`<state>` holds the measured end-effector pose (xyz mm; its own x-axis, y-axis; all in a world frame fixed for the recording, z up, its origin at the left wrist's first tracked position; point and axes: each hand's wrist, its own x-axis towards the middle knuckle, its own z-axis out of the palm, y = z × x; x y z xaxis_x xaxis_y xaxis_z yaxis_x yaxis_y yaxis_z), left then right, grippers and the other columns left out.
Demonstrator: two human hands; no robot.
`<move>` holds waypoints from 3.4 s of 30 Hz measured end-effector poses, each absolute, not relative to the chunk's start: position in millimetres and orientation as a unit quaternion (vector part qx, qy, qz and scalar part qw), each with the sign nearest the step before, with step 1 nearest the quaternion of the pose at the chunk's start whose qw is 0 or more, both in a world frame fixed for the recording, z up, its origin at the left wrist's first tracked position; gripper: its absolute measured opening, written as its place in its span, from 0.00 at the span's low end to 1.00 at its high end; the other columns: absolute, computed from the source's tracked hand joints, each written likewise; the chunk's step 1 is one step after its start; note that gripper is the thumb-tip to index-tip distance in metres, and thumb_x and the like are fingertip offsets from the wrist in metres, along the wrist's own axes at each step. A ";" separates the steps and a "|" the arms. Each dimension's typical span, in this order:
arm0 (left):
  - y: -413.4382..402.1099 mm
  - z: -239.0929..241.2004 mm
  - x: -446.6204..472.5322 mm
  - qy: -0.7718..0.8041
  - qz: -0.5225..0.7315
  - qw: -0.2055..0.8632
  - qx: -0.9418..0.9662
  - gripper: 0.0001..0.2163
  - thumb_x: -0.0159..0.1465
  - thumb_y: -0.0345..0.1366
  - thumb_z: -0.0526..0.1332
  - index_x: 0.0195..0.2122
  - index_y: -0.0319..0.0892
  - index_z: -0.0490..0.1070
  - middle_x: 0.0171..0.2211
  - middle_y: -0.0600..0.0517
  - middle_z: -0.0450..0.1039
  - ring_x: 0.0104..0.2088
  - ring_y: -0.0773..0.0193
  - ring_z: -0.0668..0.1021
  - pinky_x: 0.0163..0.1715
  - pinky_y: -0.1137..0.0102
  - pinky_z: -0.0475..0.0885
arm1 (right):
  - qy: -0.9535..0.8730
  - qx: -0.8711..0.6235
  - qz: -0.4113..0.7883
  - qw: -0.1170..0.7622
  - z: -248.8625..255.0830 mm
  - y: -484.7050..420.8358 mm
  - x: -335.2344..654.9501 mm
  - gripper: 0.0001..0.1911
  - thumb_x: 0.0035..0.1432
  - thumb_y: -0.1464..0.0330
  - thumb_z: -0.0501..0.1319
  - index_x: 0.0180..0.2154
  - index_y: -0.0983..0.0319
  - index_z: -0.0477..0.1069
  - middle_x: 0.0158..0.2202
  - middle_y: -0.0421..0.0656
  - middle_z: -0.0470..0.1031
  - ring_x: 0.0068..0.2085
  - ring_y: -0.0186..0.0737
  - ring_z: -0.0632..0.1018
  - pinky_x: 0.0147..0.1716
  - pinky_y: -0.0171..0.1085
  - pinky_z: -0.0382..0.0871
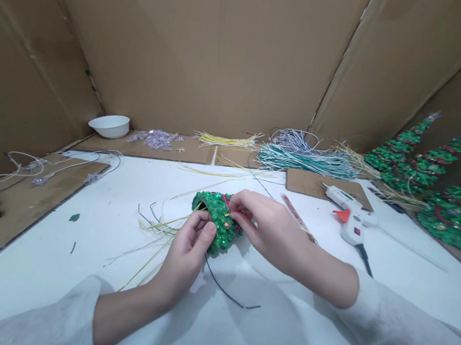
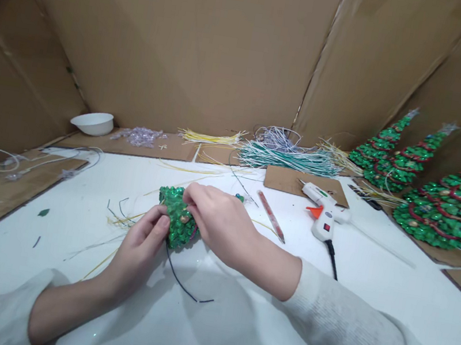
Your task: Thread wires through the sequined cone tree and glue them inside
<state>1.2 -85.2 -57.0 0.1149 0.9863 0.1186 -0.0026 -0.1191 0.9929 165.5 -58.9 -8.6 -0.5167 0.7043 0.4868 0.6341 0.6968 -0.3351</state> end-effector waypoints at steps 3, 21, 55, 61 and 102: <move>-85.6 -57.0 1.4 0.437 0.502 0.497 0.557 0.10 0.63 0.44 0.54 0.37 0.43 0.63 0.30 0.55 0.64 0.32 0.68 0.67 0.32 0.74 0.63 | -0.869 -0.384 0.058 0.308 -8.0 -58.6 165.8 0.03 0.61 0.74 0.53 0.34 0.62 0.61 0.31 0.39 0.70 0.32 0.32 0.69 0.31 0.31 0.59; -84.9 -61.5 1.7 0.411 0.539 0.531 0.509 0.09 0.62 0.43 0.57 0.38 0.45 0.64 0.31 0.56 0.65 0.32 0.69 0.69 0.33 0.75 0.64 | -0.851 -0.427 0.091 0.293 2.8 -61.1 169.8 0.05 0.58 0.73 0.57 0.29 0.63 0.61 0.29 0.38 0.66 0.29 0.31 0.66 0.28 0.30 0.57; -87.2 -55.3 0.2 0.450 0.502 0.468 0.571 0.10 0.63 0.43 0.54 0.39 0.42 0.65 0.32 0.53 0.65 0.34 0.65 0.68 0.34 0.72 0.65 | -0.865 -0.399 -0.115 0.283 -1.8 -65.5 163.3 0.08 0.61 0.75 0.52 0.32 0.64 0.68 0.32 0.44 0.69 0.35 0.38 0.67 0.32 0.34 0.57; -87.1 -54.5 1.0 0.450 0.503 0.460 0.577 0.11 0.63 0.43 0.55 0.40 0.41 0.66 0.34 0.51 0.67 0.35 0.64 0.69 0.36 0.71 0.65 | -0.875 -0.375 -0.185 0.245 -6.1 -66.4 161.1 0.11 0.62 0.76 0.50 0.30 0.65 0.68 0.31 0.46 0.69 0.32 0.40 0.63 0.31 0.37 0.56; -88.0 -55.9 -1.0 0.469 0.485 0.402 0.619 0.10 0.64 0.43 0.53 0.38 0.42 0.66 0.32 0.51 0.66 0.35 0.61 0.69 0.34 0.70 0.64 | -0.845 -0.489 0.068 0.204 19.8 -58.2 183.8 0.09 0.60 0.68 0.53 0.28 0.61 0.65 0.25 0.39 0.71 0.26 0.33 0.68 0.25 0.33 0.53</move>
<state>-1.0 -88.0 -55.9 0.0891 0.9708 0.2229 0.1902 -0.2362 0.9529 183.8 -58.2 19.8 -0.4383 0.8544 0.2790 0.7989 0.5126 -0.3146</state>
